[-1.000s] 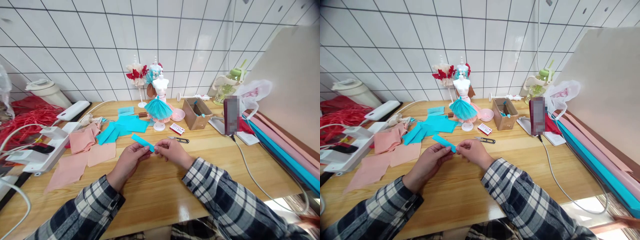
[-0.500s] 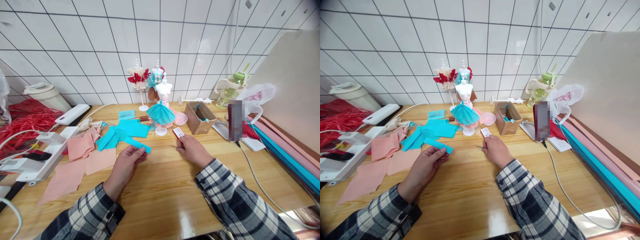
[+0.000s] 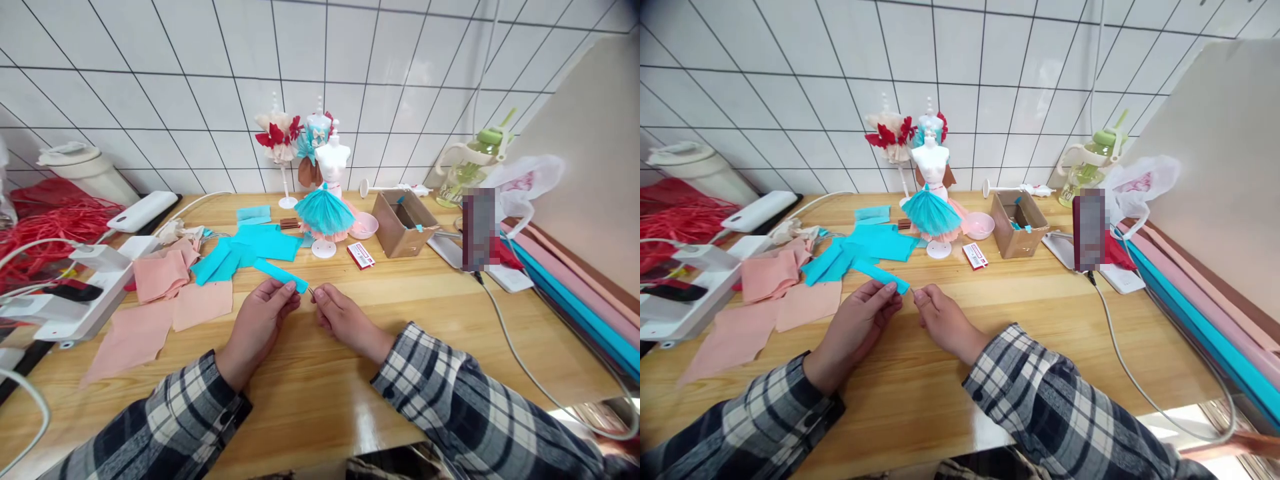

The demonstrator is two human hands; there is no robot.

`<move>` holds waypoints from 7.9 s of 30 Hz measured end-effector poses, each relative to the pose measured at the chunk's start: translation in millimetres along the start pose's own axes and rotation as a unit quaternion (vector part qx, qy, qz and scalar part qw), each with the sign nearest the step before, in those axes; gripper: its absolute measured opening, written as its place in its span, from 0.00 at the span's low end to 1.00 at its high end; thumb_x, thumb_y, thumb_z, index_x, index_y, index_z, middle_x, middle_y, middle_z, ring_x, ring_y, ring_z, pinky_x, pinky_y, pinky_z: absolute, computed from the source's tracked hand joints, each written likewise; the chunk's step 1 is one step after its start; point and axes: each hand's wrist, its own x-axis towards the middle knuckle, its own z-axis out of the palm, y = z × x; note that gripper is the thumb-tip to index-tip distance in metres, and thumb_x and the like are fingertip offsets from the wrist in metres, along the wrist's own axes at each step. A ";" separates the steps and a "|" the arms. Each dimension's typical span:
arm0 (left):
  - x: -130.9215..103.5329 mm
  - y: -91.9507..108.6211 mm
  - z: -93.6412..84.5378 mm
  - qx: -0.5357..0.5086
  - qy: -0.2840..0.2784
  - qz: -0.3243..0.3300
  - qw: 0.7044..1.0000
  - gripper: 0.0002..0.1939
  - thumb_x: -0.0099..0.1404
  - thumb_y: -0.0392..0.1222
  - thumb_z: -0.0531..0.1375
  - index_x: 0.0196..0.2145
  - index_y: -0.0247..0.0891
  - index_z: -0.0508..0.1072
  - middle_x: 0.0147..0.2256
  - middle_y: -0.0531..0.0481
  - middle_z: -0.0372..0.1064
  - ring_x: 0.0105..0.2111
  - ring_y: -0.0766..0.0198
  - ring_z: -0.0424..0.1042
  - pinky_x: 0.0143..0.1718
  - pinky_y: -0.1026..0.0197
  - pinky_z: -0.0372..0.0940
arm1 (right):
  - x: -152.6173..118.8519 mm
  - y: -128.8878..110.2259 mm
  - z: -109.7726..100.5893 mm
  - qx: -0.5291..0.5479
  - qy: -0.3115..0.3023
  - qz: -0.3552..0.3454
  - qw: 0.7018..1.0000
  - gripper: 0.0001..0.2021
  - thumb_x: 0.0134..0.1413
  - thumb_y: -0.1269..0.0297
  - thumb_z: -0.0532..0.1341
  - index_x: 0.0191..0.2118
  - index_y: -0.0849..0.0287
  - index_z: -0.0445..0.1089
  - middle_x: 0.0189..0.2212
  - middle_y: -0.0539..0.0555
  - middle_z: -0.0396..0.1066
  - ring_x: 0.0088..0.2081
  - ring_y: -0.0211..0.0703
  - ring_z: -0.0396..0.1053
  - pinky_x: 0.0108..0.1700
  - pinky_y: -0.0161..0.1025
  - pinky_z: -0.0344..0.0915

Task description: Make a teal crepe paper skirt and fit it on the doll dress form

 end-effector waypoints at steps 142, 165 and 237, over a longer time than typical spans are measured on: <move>6.3 -0.1 -7.7 0.132 -0.052 0.009 0.990 0.13 0.50 0.46 0.71 0.29 0.37 0.77 0.29 0.50 0.75 0.28 0.65 0.71 0.35 0.62 0.67 | 1.0 -6.9 -16.5 0.055 -0.119 0.056 0.990 0.16 0.62 0.49 0.52 0.31 0.57 0.57 0.17 0.41 0.51 0.17 0.29 0.45 0.18 0.29 0.44; 2.9 0.7 -3.1 0.051 -0.021 -0.001 0.998 0.13 0.50 0.44 0.71 0.29 0.36 0.75 0.28 0.52 0.74 0.29 0.68 0.72 0.36 0.64 0.67 | 0.2 -1.0 -9.4 0.001 -0.052 0.007 0.999 0.20 0.61 0.43 0.50 0.33 0.56 0.59 0.19 0.43 0.57 0.20 0.32 0.53 0.24 0.32 0.51; -4.6 -9.9 6.6 -0.007 0.000 0.004 1.000 0.12 0.51 0.42 0.71 0.30 0.35 0.76 0.29 0.53 0.76 0.30 0.70 0.73 0.35 0.68 0.68 | 2.2 2.7 -5.1 0.011 -0.022 -0.012 1.000 0.18 0.64 0.47 0.48 0.30 0.56 0.56 0.19 0.44 0.57 0.21 0.34 0.53 0.25 0.34 0.52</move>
